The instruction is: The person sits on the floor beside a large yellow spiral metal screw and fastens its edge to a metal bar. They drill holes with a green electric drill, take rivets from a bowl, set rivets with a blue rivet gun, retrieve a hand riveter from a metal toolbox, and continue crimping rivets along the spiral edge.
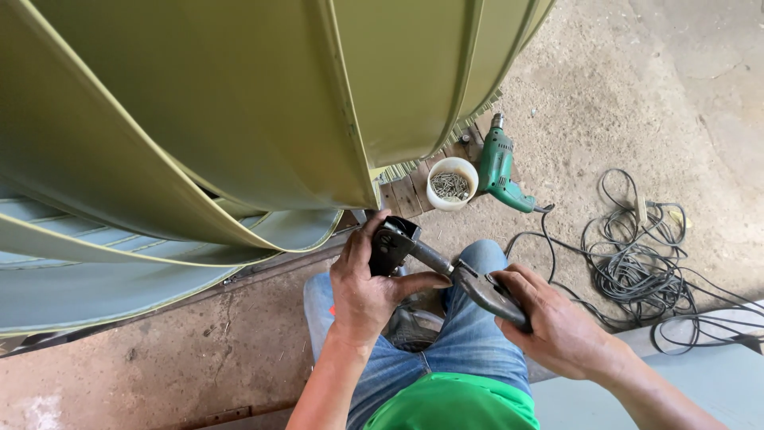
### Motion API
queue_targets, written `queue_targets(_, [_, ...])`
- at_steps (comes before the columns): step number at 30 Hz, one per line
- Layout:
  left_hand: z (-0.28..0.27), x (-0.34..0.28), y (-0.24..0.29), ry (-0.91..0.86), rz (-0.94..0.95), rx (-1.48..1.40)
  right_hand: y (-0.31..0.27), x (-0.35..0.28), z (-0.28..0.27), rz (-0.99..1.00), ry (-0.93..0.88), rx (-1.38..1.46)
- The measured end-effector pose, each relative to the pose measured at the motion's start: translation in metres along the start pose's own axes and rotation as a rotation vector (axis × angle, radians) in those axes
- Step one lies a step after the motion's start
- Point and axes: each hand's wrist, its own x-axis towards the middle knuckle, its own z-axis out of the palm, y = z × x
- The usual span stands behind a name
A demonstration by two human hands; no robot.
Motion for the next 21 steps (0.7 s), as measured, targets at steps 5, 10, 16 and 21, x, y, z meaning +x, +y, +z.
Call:
queue_targets(5, [-0.003,0.002,0.002,0.006,0.045,0.106,-0.004,0.001,-0.002,-0.042,0.092,-0.055])
queue_targets(10, [-0.003,0.004,0.004,0.003,0.045,0.101,0.003,0.004,0.000,-0.105,0.118,-0.075])
queue_targets(16, [-0.005,0.005,0.006,-0.007,0.058,0.112,0.006,0.008,0.003,-0.172,0.192,-0.091])
queue_targets(21, [-0.005,0.003,0.001,-0.016,0.064,0.119,0.009,0.011,0.012,-0.087,0.220,-0.100])
